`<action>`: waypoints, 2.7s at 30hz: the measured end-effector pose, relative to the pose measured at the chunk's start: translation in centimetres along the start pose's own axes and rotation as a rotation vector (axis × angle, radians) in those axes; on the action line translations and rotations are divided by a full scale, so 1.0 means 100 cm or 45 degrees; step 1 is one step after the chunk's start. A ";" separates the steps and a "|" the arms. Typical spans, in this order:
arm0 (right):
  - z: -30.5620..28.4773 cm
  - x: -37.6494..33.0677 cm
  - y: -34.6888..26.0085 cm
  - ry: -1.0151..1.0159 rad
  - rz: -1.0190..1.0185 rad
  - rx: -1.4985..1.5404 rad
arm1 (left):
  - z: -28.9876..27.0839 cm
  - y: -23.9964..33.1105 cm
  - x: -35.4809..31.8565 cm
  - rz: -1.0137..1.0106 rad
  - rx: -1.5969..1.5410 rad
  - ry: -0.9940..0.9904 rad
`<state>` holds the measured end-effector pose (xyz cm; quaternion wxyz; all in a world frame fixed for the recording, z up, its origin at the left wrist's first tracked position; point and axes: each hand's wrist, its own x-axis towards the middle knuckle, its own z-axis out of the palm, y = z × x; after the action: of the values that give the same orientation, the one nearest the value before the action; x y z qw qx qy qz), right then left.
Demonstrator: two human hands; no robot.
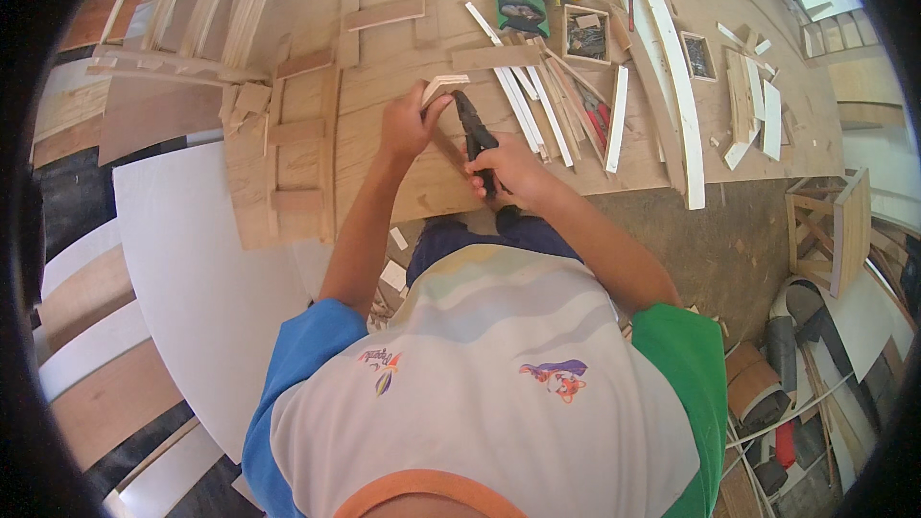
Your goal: The person assembles a small wooden ladder by fitting rungs into side rails, using a hammer to tap them into place and pliers to adjust small fasteners.
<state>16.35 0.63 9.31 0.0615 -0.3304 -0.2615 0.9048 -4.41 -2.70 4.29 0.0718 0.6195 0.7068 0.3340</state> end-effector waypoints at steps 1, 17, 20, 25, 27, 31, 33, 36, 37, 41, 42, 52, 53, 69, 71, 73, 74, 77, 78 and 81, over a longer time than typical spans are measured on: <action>0.002 -0.001 0.001 0.070 -0.043 -0.172 | 0.000 -0.002 -0.003 0.017 0.010 0.014; -0.001 -0.005 0.008 0.002 0.015 0.080 | 0.010 -0.008 -0.005 -0.069 0.019 -0.145; -0.002 -0.009 0.013 0.067 -0.122 -0.483 | 0.032 -0.058 -0.023 0.091 0.444 -0.070; -0.027 -0.037 0.058 0.062 0.013 -0.066 | -0.117 -0.101 0.010 -0.420 -0.212 0.613; -0.068 -0.032 0.049 0.294 -0.145 -0.089 | -0.136 -0.115 0.016 -0.443 0.015 0.473; -0.054 -0.037 -0.007 0.030 -0.191 0.172 | -0.099 -0.099 0.017 -0.836 -0.282 0.235; -0.049 -0.041 -0.014 -0.042 -0.177 0.165 | -0.058 -0.069 0.002 -0.821 -0.573 0.231; -0.041 -0.041 -0.015 -0.073 -0.138 0.141 | 0.000 -0.066 -0.023 -0.776 -0.776 0.105; -0.043 -0.041 -0.011 -0.064 -0.152 0.146 | 0.009 -0.056 -0.027 -0.751 -0.804 0.058; -0.042 -0.041 0.005 -0.022 -0.178 0.210 | 0.013 -0.032 -0.035 -0.766 -1.078 -0.178; -0.041 -0.042 0.009 0.000 -0.190 0.211 | 0.014 -0.029 -0.037 -0.762 -1.108 -0.217; -0.045 -0.059 0.042 0.277 -0.368 0.254 | 0.050 -0.022 -0.047 -0.874 -1.248 -0.475; -0.050 -0.058 0.040 0.300 -0.381 0.239 | 0.048 -0.011 -0.040 -0.891 -1.263 -0.497; -0.219 0.024 -0.084 0.150 -0.284 0.281 | 0.122 0.035 0.002 -1.023 -1.228 -0.518; -0.233 0.035 -0.100 0.140 -0.190 0.335 | 0.134 0.049 0.015 -1.085 -1.169 -0.541; -0.255 0.047 -0.111 0.107 -0.117 0.358 | 0.150 0.063 0.026 -1.160 -1.124 -0.549; -0.268 0.054 -0.113 0.075 -0.099 0.397 | 0.161 0.068 0.029 -1.131 -1.206 -0.505; -0.290 0.063 -0.121 0.028 -0.040 0.435 | 0.187 0.084 0.042 -1.199 -1.262 -0.441; -0.294 0.065 -0.123 0.021 -0.022 0.436 | 0.190 0.085 0.045 -1.200 -1.240 -0.461; -0.290 0.062 -0.134 -0.039 0.008 0.413 | 0.200 0.086 0.048 -1.197 -1.184 -0.511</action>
<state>28.95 26.38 -6.00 0.1072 -0.3033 -0.1118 0.9402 11.92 9.48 -4.74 0.5966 0.2020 0.6568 0.4146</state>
